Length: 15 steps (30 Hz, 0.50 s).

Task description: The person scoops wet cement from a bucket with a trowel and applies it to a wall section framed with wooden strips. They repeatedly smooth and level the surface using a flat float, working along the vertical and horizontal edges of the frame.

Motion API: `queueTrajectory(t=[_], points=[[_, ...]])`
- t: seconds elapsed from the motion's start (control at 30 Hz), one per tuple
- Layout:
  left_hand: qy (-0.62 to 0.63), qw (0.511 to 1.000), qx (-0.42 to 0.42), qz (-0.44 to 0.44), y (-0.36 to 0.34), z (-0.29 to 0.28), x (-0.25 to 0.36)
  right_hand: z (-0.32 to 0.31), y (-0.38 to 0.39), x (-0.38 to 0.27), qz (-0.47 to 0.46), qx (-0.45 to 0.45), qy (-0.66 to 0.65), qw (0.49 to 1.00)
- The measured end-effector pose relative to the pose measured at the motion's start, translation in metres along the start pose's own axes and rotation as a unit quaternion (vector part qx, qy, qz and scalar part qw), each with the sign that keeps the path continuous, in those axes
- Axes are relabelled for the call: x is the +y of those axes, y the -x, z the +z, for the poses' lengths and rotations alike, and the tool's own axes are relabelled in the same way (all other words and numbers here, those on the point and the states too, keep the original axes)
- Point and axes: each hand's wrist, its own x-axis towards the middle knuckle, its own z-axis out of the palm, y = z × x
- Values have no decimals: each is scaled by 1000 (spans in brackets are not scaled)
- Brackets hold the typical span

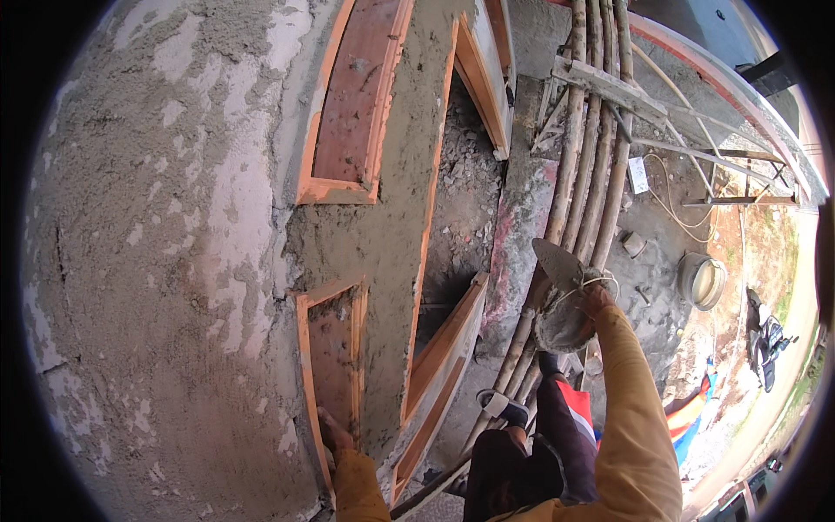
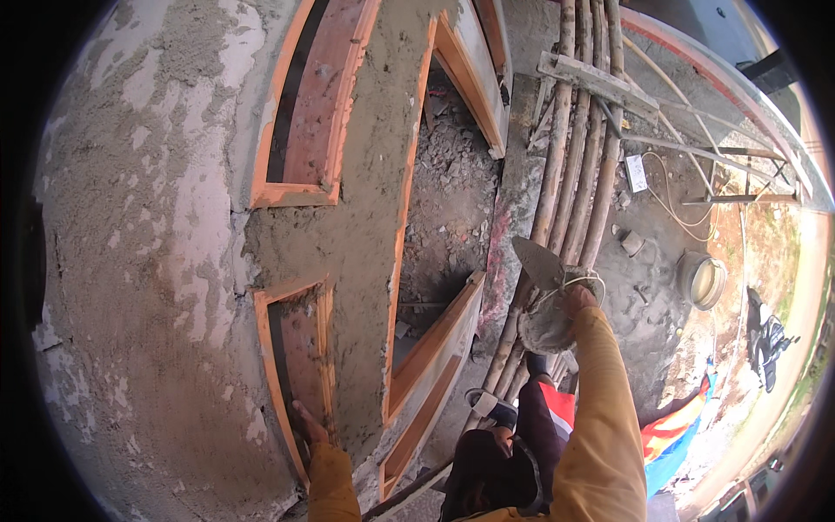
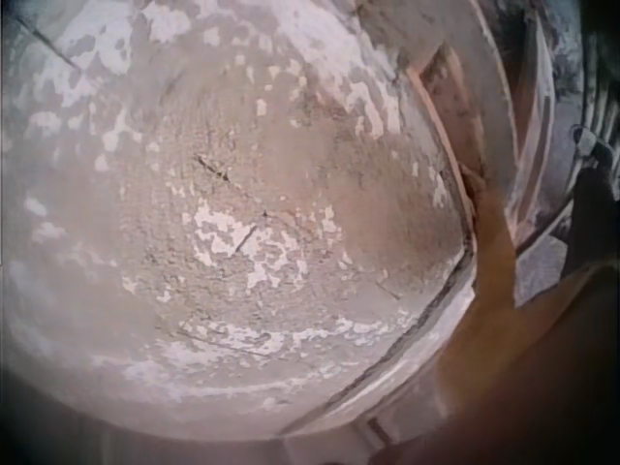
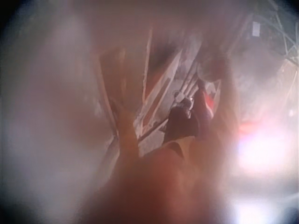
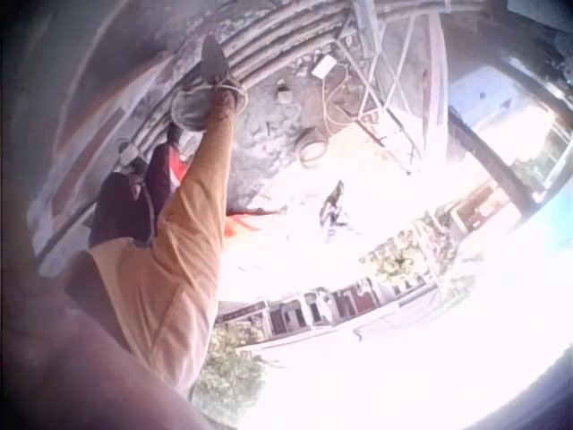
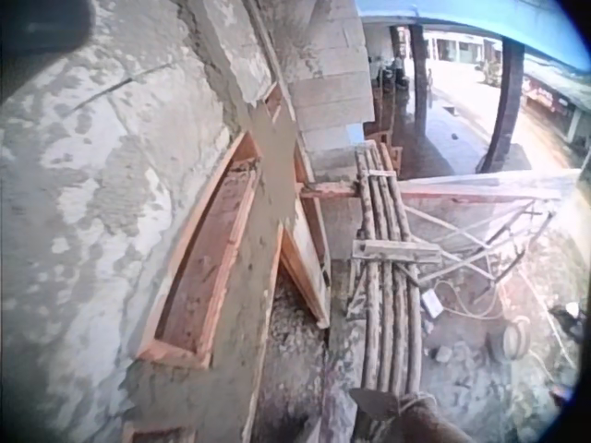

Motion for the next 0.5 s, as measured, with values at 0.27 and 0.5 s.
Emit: queueTrajectory(t=[0.27, 0.5], points=[[80, 996, -9, -47, -4, -19, -13, -45, 64, -55, 158, 305, -146, 928], [61, 996, 28, -61, 4, -24, 28, -110, 20, -24, 200, 91, -206, 953]])
